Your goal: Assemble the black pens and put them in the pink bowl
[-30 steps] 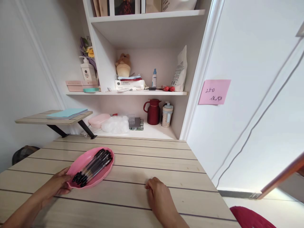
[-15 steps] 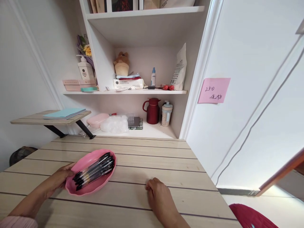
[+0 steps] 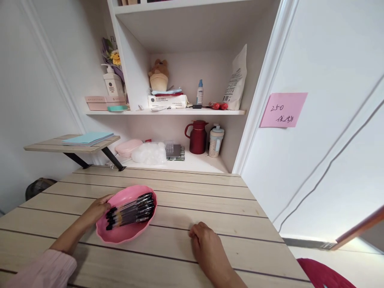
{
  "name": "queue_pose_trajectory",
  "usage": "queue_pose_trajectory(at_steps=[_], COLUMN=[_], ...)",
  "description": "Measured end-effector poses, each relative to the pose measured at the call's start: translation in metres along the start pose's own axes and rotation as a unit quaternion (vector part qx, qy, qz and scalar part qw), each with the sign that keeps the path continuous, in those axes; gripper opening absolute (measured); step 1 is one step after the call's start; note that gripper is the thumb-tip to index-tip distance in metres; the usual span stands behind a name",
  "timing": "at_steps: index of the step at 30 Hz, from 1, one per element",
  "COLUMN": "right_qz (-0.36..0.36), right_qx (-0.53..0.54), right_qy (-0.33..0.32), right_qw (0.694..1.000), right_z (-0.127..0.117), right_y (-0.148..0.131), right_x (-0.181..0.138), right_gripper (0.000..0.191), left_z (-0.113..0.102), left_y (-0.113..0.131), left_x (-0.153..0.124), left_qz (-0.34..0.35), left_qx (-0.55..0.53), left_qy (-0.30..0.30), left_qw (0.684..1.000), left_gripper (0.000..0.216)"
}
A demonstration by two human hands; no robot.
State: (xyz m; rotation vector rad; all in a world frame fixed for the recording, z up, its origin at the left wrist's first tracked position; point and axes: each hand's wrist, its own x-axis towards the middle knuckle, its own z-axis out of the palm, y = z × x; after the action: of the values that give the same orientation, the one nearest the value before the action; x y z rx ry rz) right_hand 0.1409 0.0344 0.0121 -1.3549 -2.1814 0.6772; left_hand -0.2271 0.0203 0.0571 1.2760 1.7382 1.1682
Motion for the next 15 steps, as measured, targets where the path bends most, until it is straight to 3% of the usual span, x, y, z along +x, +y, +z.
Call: queue_pose_trajectory(at_steps=[10,13,15], right_qz=[-0.004,0.000,0.001], right_qx=[-0.005,-0.008,-0.010], right_qy=[0.011,0.015,0.017], right_qw=[1.000,1.000,1.000], right_z=[0.001,0.001,0.001], right_y=[-0.001,0.000,0.000], right_x=[0.000,0.000,0.000], right_gripper=[0.026,0.026,0.026], left_z=[-0.004,-0.013,-0.016], left_y=[-0.014,-0.010,-0.001], left_x=[0.012,0.012,0.007], left_qz=[-0.003,-0.005,0.003], left_qx=[0.121,0.170,0.211], left_qy=[0.105,0.108,0.142], left_qw=[0.987,0.980,0.967], left_gripper=[0.026,0.014,0.014])
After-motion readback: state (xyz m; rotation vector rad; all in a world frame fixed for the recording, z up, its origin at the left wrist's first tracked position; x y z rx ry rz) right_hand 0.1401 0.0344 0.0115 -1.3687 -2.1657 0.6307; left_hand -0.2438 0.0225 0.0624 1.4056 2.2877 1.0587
